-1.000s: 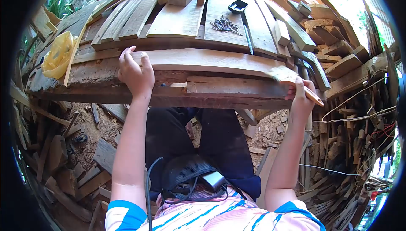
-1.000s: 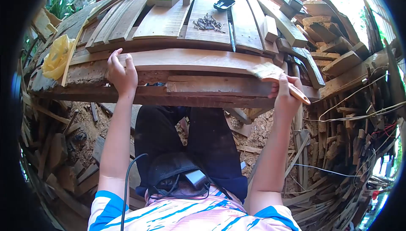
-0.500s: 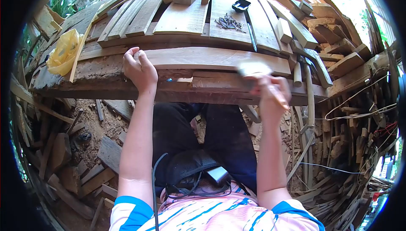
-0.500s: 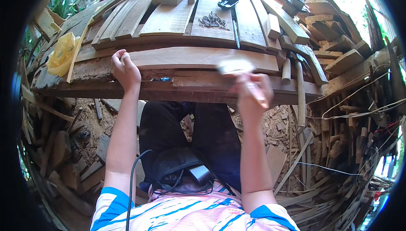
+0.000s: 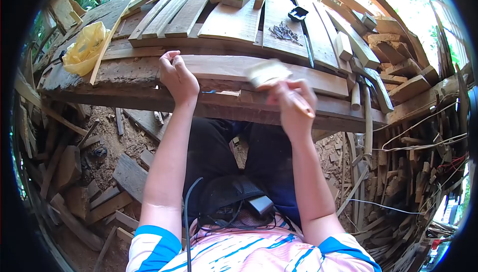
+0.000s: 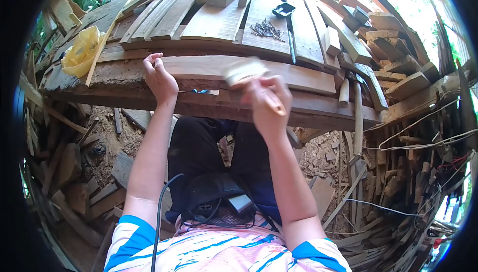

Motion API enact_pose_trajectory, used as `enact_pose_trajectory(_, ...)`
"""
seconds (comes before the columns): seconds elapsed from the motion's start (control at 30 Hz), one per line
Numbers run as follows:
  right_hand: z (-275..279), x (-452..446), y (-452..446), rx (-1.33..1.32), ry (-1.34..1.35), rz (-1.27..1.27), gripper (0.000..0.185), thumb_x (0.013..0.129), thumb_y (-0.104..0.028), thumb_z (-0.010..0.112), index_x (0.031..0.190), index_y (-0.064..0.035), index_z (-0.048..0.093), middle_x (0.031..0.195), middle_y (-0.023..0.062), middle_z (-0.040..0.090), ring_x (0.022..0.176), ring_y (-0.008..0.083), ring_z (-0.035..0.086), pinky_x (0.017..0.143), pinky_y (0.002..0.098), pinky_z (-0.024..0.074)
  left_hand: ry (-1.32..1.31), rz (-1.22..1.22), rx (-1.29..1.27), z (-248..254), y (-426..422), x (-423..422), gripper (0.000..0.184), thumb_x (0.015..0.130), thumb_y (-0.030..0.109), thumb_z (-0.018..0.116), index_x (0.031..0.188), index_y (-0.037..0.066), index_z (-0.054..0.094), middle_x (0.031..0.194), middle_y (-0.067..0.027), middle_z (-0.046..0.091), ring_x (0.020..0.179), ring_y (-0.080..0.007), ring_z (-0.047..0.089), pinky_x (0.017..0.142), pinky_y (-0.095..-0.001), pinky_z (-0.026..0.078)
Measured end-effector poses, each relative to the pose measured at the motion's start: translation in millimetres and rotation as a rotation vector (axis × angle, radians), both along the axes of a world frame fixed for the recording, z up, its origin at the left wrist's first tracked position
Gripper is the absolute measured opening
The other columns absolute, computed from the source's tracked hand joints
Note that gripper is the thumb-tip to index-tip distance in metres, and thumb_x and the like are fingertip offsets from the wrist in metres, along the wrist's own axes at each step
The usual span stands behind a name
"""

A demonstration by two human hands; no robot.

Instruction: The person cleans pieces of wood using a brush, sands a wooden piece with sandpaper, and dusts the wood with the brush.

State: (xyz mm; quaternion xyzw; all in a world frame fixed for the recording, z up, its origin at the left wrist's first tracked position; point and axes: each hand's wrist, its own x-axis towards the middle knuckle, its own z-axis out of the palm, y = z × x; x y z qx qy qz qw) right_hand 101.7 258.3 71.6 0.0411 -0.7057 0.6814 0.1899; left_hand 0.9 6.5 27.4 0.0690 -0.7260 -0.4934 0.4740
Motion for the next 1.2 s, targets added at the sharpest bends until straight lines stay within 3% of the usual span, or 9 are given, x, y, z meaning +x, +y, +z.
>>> enact_pose_trajectory(0.13, 18, 0, -28, -0.005, -0.048, 0.234, 0.011, 0.100, -0.008, 0.068, 0.095, 0.0004, 0.062, 0.080, 0.0103, 0.072, 0.067, 0.0122, 0.072, 0.059, 0.0257, 0.0569, -0.051, -0.024, 0.000, -3, -1, 1, 0.035, 0.105, 0.026, 0.040, 0.112, -0.003, 0.060, 0.112, -0.0197, 0.068, 0.106, -0.0340, 0.064, 0.098, -0.0435, 0.047)
enact_pose_trajectory(0.2, 20, -20, -34, 0.066, 0.040, -0.209, 0.010, 0.098, -0.006, 0.070, 0.096, 0.0014, 0.064, 0.080, 0.0108, 0.073, 0.066, 0.0134, 0.072, 0.058, 0.0258, 0.0567, -0.034, -0.060, 0.025, -1, 0, 4, 0.035, 0.105, 0.026, 0.040, 0.113, -0.003, 0.059, 0.114, -0.0195, 0.067, 0.109, -0.0331, 0.063, 0.100, -0.0428, 0.045)
enact_pose_trajectory(0.33, 38, -22, -49, 0.054, -0.229, 0.440, 0.012, 0.100, -0.010, 0.070, 0.101, 0.0004, 0.063, 0.081, 0.0108, 0.073, 0.069, 0.0133, 0.071, 0.061, 0.0255, 0.0594, -0.021, -0.107, 0.046, 5, 0, 8, 0.035, 0.106, 0.025, 0.038, 0.114, -0.003, 0.057, 0.115, -0.0197, 0.067, 0.110, -0.0316, 0.062, 0.102, -0.0422, 0.044)
enact_pose_trajectory(0.47, 30, -50, -56, 0.102, 0.092, -0.020, 0.015, 0.098, -0.010, 0.073, 0.096, 0.0022, 0.064, 0.080, 0.0115, 0.074, 0.067, 0.0128, 0.071, 0.059, 0.0260, 0.0587, 0.080, -0.189, 0.156, 4, 1, 10, 0.031, 0.106, 0.024, 0.037, 0.114, -0.002, 0.053, 0.114, -0.0189, 0.066, 0.110, -0.0278, 0.060, 0.105, -0.0407, 0.042)
enact_pose_trajectory(0.53, 44, -46, -63, 0.042, -0.190, 0.554, 0.015, 0.098, -0.009, 0.072, 0.095, 0.0028, 0.063, 0.078, 0.0110, 0.074, 0.067, 0.0120, 0.071, 0.059, 0.0254, 0.0571, 0.098, -0.216, 0.205, 3, -1, 11, 0.030, 0.106, 0.023, 0.037, 0.114, -0.002, 0.052, 0.114, -0.0185, 0.066, 0.110, -0.0266, 0.060, 0.106, -0.0404, 0.041)
enact_pose_trajectory(0.67, 33, -64, -78, 0.092, 0.042, 0.113, 0.015, 0.097, -0.010, 0.073, 0.098, 0.0013, 0.063, 0.079, 0.0127, 0.074, 0.069, 0.0138, 0.073, 0.060, 0.0261, 0.0583, 0.135, -0.267, 0.217, 1, -4, 14, 0.022, 0.103, 0.017, 0.039, 0.112, -0.001, 0.048, 0.114, -0.0217, 0.065, 0.106, -0.0272, 0.062, 0.101, -0.0405, 0.045)
enact_pose_trajectory(0.83, 41, -39, -72, 0.138, -0.102, 0.552, 0.014, 0.098, -0.012, 0.072, 0.100, 0.0005, 0.065, 0.082, 0.0121, 0.075, 0.073, 0.0122, 0.073, 0.062, 0.0248, 0.0575, 0.153, -0.326, 0.353, -5, -6, 11, 0.020, 0.104, 0.018, 0.042, 0.110, 0.002, 0.052, 0.112, -0.0167, 0.068, 0.106, -0.0223, 0.062, 0.102, -0.0371, 0.046)
enact_pose_trajectory(1.0, 24, -10, -3, 0.023, 0.053, 0.095, 0.010, 0.100, -0.010, 0.067, 0.098, 0.0001, 0.065, 0.082, 0.0114, 0.075, 0.071, 0.0131, 0.072, 0.061, 0.0234, 0.0555, 0.069, -0.176, 0.252, -3, -4, 12, 0.012, 0.098, 0.007, 0.058, 0.107, 0.002, 0.064, 0.106, -0.0079, 0.070, 0.096, -0.0185, 0.065, 0.092, -0.0347, 0.051)
enact_pose_trajectory(1.2, -8, 65, 84, 0.079, -0.048, -0.142, 0.018, 0.104, -0.018, 0.059, 0.107, -0.0008, 0.063, 0.082, 0.0124, 0.072, 0.067, 0.0157, 0.067, 0.063, 0.0276, 0.0525, -0.003, -0.069, 0.141, -5, -5, 9, 0.024, 0.095, 0.023, 0.077, 0.109, 0.004, 0.071, 0.109, -0.0075, 0.073, 0.091, -0.0167, 0.068, 0.086, -0.0347, 0.053)
